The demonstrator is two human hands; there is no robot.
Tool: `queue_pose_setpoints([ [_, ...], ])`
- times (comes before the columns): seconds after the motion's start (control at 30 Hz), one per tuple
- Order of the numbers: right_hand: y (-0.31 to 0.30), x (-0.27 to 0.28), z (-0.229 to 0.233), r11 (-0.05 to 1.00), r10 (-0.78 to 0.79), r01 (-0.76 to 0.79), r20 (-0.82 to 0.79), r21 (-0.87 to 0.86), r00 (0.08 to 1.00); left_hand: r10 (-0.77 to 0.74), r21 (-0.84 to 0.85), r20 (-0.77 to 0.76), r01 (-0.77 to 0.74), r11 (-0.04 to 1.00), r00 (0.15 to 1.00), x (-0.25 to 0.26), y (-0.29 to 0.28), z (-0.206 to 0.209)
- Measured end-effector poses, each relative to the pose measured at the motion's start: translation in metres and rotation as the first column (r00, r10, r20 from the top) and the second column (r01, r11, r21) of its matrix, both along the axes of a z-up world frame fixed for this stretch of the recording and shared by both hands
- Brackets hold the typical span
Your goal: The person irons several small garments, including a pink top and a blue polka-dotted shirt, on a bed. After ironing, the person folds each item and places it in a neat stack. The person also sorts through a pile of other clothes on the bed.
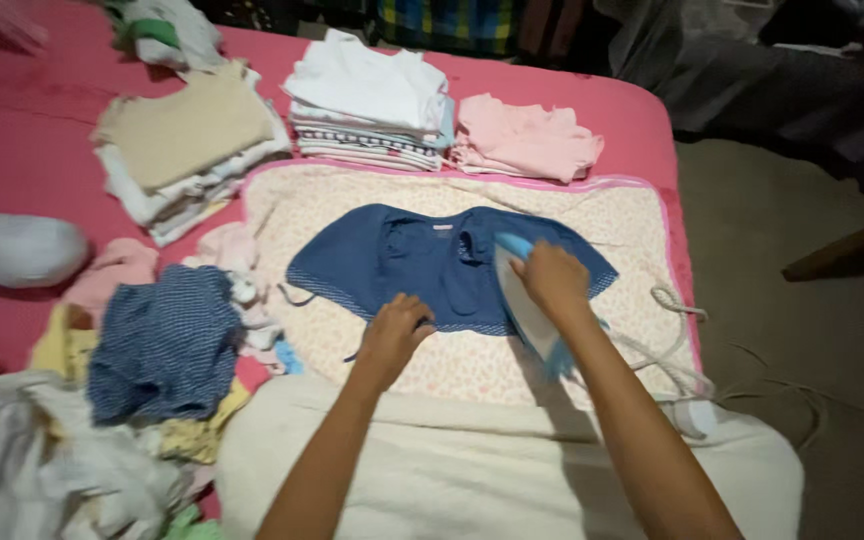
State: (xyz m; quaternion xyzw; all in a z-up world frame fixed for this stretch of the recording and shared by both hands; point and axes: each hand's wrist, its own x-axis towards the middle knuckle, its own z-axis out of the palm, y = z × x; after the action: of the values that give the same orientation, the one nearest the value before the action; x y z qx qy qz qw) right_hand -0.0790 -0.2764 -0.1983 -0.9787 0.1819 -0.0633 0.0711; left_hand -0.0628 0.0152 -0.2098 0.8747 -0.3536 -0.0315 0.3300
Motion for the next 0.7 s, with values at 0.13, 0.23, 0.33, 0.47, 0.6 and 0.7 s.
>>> queue_pose_setpoints([
  [0.13, 0.020, -0.041, 0.006, 0.996, -0.076, 0.079, -0.076, 0.031, 0.994, 0.078, -0.046, -0.106, -0.083, 0.996, 0.991, -0.008, 0.003, 0.013],
  [0.23, 0.024, -0.031, 0.013, 0.992, -0.122, 0.124, -0.068, 0.025, 0.990, 0.098, -0.043, -0.136, -0.105, 0.994, 0.986, -0.012, 0.006, 0.019],
  [0.33, 0.015, -0.007, 0.016, 0.993, -0.114, 0.114, -0.006, 0.025, 0.994, 0.104, -0.083, -0.095, -0.112, 0.990, 0.990, -0.014, 0.013, 0.017],
  [0.47, -0.006, 0.011, 0.034, 0.936, -0.131, 0.157, -0.101, 0.314, 0.986, 0.151, -0.144, -0.125, -0.169, 0.975, 0.980, -0.014, 0.016, 0.014],
  [0.6, -0.012, -0.024, 0.057, 0.933, -0.167, 0.189, -0.098, 0.307, 0.981, 0.055, -0.221, 0.184, -0.014, 0.975, 0.981, -0.013, 0.000, 0.008],
  [0.7, -0.004, -0.058, 0.075, 0.901, -0.184, 0.226, -0.147, 0.369, 0.972, -0.012, -0.119, 0.233, 0.041, 0.992, 0.973, 0.001, -0.029, -0.019],
])
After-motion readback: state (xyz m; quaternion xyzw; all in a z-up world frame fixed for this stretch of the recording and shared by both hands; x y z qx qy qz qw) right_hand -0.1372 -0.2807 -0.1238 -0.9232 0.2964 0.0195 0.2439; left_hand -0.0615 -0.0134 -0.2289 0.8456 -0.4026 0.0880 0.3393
